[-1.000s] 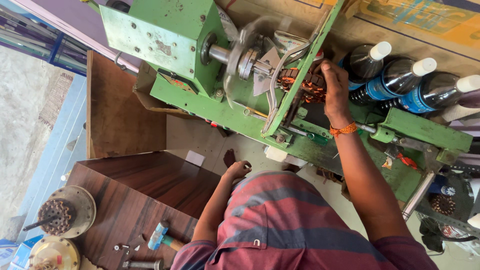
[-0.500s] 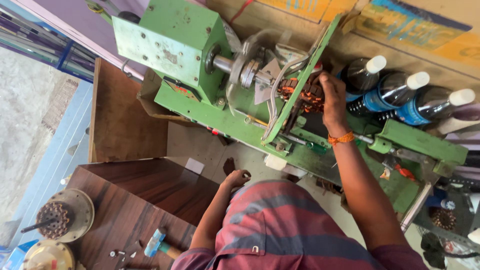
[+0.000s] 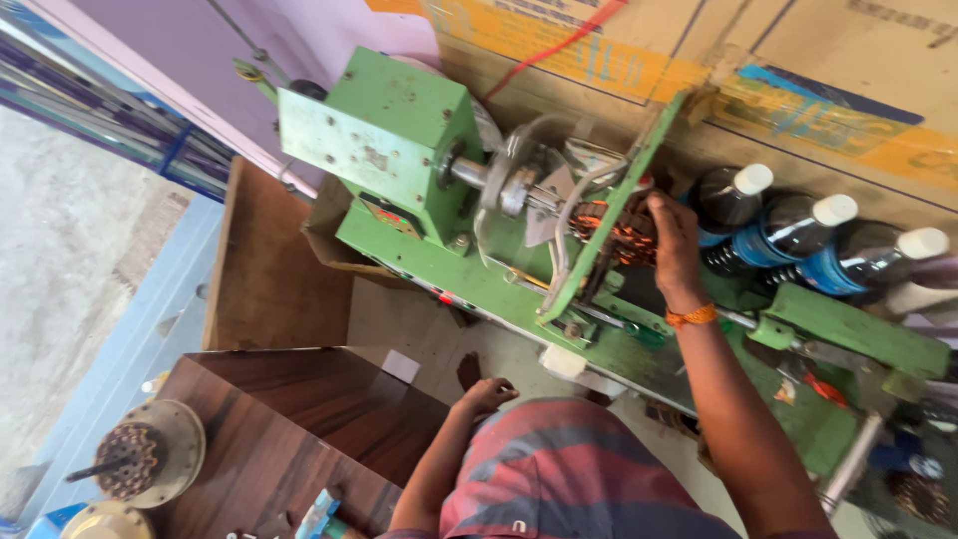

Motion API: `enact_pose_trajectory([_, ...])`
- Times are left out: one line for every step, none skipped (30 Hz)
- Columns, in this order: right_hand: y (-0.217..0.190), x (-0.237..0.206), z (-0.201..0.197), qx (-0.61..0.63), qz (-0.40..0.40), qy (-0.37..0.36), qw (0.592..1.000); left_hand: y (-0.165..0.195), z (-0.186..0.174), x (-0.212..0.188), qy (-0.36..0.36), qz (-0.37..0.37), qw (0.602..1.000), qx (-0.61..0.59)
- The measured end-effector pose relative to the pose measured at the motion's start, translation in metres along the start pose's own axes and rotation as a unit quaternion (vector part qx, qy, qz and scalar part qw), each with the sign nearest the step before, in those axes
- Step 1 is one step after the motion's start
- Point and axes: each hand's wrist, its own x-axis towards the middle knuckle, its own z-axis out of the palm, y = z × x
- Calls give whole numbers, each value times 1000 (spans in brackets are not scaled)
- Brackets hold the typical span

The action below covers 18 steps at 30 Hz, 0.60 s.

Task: The person places a copper-wound motor armature into a green benchtop machine, clamps it, and pulls a lever to run the machine over the armature. They release the part, reposition it, and repeat the cycle, with several finished armatures and fan motor parts on the nearby table.

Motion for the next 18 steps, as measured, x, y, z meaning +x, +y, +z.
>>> enact_pose_trajectory([3, 1, 0, -3, -13, 2, 1000, 2, -2, -2, -5, -7, 1000, -9])
enact_pose_trajectory([6, 1, 0, -3, -25, 4, 1000, 3, -4, -3, 11, 11, 1000, -7])
enact_pose_trajectory([9, 1, 1, 15, -15, 9, 1000, 3, -5, -5, 27, 27, 999, -3])
enact_pose_trajectory([10, 1, 1, 33, -4, 14, 999, 2, -6, -7, 38, 25, 999, -1])
enact_pose_trajectory([12, 2, 2, 48, 8, 18, 999, 0, -6, -8, 48, 24, 999, 0])
enact_pose_trajectory([14, 2, 2, 46, 9, 12, 999, -2, -6, -9, 57, 27, 998, 0])
enact_pose_trajectory([16, 2, 1, 39, 8, 8, 999, -5, -5, -9, 51, 17, 998, -11])
enact_pose_trajectory([16, 4, -1, 29, 4, 7, 1000, -7, -4, -8, 43, 12, 999, -22])
enact_pose_trajectory([17, 5, -3, 11, -3, 2, 1000, -8, 0, -6, 31, 9, 999, -32])
enact_pose_trajectory([20, 6, -3, -9, -10, 2, 1000, -8, 2, -4, 2, 52, 999, -3])
enact_pose_trajectory([21, 6, -8, -30, -15, 7, 999, -7, 4, -2, -31, 96, 994, 28])
enact_pose_trajectory([24, 6, -8, -138, -95, 33, 985, -5, 10, 1, -70, 45, 995, 61])
enact_pose_trajectory([26, 6, -10, -244, -171, 64, 952, -1, 10, 6, -108, -6, 989, 103])
enact_pose_trajectory([26, 4, -14, -171, -117, 45, 977, 4, 9, 12, -145, 33, 984, 102])
enact_pose_trajectory([28, 4, -12, -90, -63, 22, 994, 6, 10, 15, -180, 51, 978, 93])
enact_pose_trajectory([27, 3, -11, -4, -10, -7, 1000, 11, 8, 18, -213, 56, 972, 81])
enact_pose_trajectory([28, 2, -12, -13, -13, 1, 1000, 14, 6, 19, -231, 42, 969, 76])
enact_pose_trajectory([26, 2, -10, -24, -17, 6, 1000, 17, 3, 19, -248, 27, 966, 71])
